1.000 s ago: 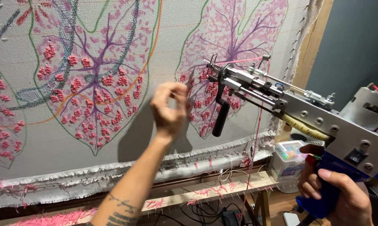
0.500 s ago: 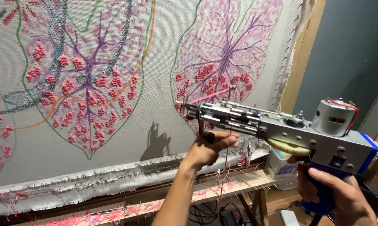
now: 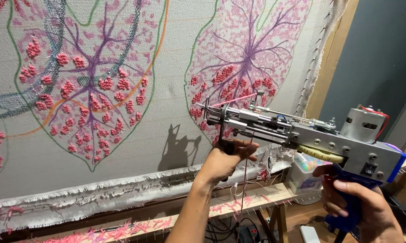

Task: Operating a rug tufting gun to apply pink yarn into a patterned leaf design on a canvas frame.

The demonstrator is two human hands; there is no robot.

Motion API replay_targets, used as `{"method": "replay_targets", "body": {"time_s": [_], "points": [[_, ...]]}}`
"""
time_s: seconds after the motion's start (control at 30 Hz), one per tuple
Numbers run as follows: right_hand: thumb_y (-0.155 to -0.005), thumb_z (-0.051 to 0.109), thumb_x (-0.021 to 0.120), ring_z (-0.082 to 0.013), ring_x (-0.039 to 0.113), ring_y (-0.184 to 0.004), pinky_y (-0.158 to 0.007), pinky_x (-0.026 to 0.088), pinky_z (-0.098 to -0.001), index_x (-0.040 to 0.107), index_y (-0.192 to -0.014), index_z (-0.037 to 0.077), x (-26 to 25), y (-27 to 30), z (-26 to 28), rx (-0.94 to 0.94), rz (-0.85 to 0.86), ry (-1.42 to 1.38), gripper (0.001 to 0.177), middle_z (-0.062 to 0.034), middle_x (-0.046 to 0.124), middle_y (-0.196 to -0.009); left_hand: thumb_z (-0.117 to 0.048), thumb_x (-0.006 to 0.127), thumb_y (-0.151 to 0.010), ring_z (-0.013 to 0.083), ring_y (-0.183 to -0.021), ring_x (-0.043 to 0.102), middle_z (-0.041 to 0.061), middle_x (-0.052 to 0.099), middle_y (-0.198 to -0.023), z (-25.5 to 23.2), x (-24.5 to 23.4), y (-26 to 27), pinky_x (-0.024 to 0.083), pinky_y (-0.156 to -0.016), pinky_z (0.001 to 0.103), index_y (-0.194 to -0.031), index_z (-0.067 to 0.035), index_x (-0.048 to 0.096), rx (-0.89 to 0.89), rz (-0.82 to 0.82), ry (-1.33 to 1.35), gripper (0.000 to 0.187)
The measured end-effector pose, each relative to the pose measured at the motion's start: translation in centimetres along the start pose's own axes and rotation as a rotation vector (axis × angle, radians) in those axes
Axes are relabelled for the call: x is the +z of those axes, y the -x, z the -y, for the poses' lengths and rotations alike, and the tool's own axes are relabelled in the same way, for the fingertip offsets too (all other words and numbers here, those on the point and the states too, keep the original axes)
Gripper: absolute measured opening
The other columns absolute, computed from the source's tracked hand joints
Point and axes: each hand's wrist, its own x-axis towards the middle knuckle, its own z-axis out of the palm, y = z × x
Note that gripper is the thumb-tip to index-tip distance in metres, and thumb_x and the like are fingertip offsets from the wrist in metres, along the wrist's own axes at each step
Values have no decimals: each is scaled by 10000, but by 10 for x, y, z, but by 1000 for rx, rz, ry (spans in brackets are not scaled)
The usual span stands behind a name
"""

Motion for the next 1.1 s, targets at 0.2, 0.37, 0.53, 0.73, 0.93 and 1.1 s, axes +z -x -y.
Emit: {"method": "replay_targets", "body": {"time_s": [0.2, 0.37, 0.53, 0.73, 0.93, 1.1], "points": [[-935, 110, 644, -193, 390, -463, -457, 360, -392, 541, -1311, -98, -21, -6, -8, 43, 28, -30, 442, -90, 449, -658, -308, 683, -989, 142, -919, 751, 119, 816, -1028, -2, -3, 0, 571, -845, 301, -1193, -75, 778, 19, 29, -64, 324], [-930, 172, 648, -191, 402, -528, -498, 365, -400, 578, -1314, -114, -4, 4, -1, 73, -113, 11, 484, -70, 429, -666, -17, 575, -958, 139, -961, 771, 54, 788, -1126, 30, -5, -8, 589, -857, 261, -1161, -45, 746, 148, 85, 243, 267], [-903, 207, 662, -164, 386, -522, -510, 364, -375, 575, -1311, -114, 5, 9, 8, 85, -148, 6, 526, -45, 426, -671, -125, 621, -938, 74, -856, 725, 9, 808, -1045, -4, 1, 5, 529, -688, 241, -1084, -102, 786, 56, 22, 36, 222], [-997, 265, 701, -197, 471, -546, -530, 421, -366, 558, -1325, -185, -37, 0, -6, 29, 95, -149, 575, -82, 496, -681, -153, 645, -891, 79, -561, 606, 3, 819, -953, 2, 4, 3, 484, -480, 255, -1030, -136, 826, -127, 2, -257, 228], [-904, 241, 690, -274, 657, -659, -539, 553, -442, 655, -1250, -69, -20, -1, 13, 88, -309, 164, 466, -165, 696, -856, -168, 646, -916, 7, -540, 550, -20, 825, -953, -6, 14, -1, 420, -443, 229, -1131, -153, 802, -61, -13, -71, 266], [-958, 231, 762, -363, 693, -691, -573, 595, -506, 641, -1212, -111, -43, -14, 7, -104, -259, 368, 442, -229, 699, -923, -260, 597, -1030, -4, -447, 397, -19, 810, -926, 7, 21, -8, 326, -392, 215, -1195, -162, 785, -93, -19, 72, 269]]}}
